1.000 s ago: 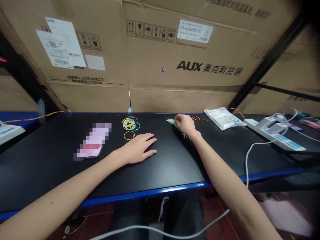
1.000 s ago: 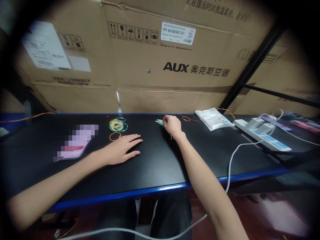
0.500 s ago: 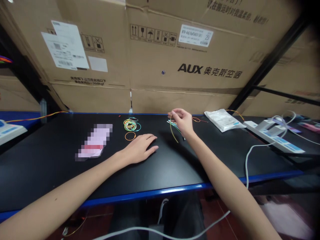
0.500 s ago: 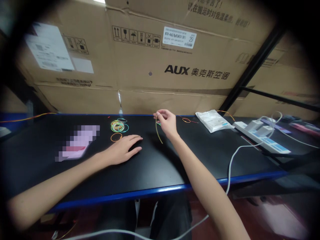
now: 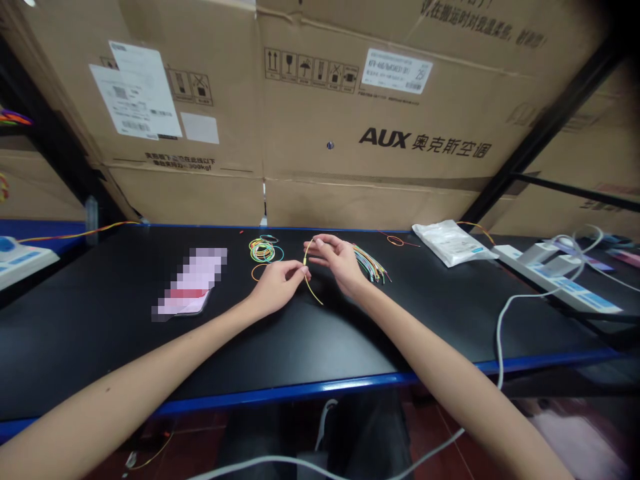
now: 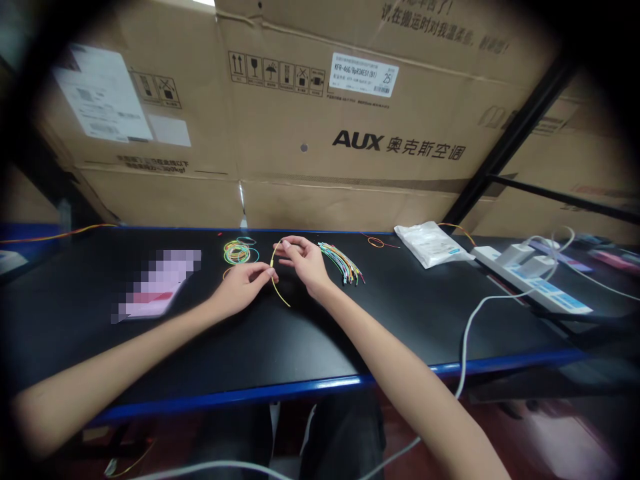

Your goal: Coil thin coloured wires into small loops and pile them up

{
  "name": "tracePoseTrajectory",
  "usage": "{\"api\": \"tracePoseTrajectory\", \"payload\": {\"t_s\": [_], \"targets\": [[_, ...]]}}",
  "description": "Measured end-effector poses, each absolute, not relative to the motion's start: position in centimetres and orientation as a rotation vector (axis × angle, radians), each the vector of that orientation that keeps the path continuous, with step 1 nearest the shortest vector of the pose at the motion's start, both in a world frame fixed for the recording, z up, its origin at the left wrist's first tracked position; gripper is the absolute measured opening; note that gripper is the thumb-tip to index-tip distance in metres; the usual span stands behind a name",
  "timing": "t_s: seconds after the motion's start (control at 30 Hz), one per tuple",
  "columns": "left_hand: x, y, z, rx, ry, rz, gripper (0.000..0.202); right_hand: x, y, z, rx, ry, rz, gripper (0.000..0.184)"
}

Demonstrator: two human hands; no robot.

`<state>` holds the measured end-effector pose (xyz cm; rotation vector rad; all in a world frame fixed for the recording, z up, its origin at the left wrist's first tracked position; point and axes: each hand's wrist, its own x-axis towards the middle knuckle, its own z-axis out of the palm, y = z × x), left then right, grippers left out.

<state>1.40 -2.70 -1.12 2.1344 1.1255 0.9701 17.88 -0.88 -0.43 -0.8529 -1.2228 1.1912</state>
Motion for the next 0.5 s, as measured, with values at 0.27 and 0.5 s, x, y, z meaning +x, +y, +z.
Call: {"api": "tracePoseTrajectory", "payload": {"t_s": [0.27, 0.5], "targets": [[1.2, -2.6, -1.0, 2.121, 1.135, 0.999, 0.028, 18.4, -0.6, -1.7, -0.870, -1.565, 1.262, 0.029], [1.4, -2.6, -1.4, 2.100, 1.069, 0.951, 0.028, 18.8, -0.4, -0.9, -0.907, -1.224, 1.203, 0.027]]}}
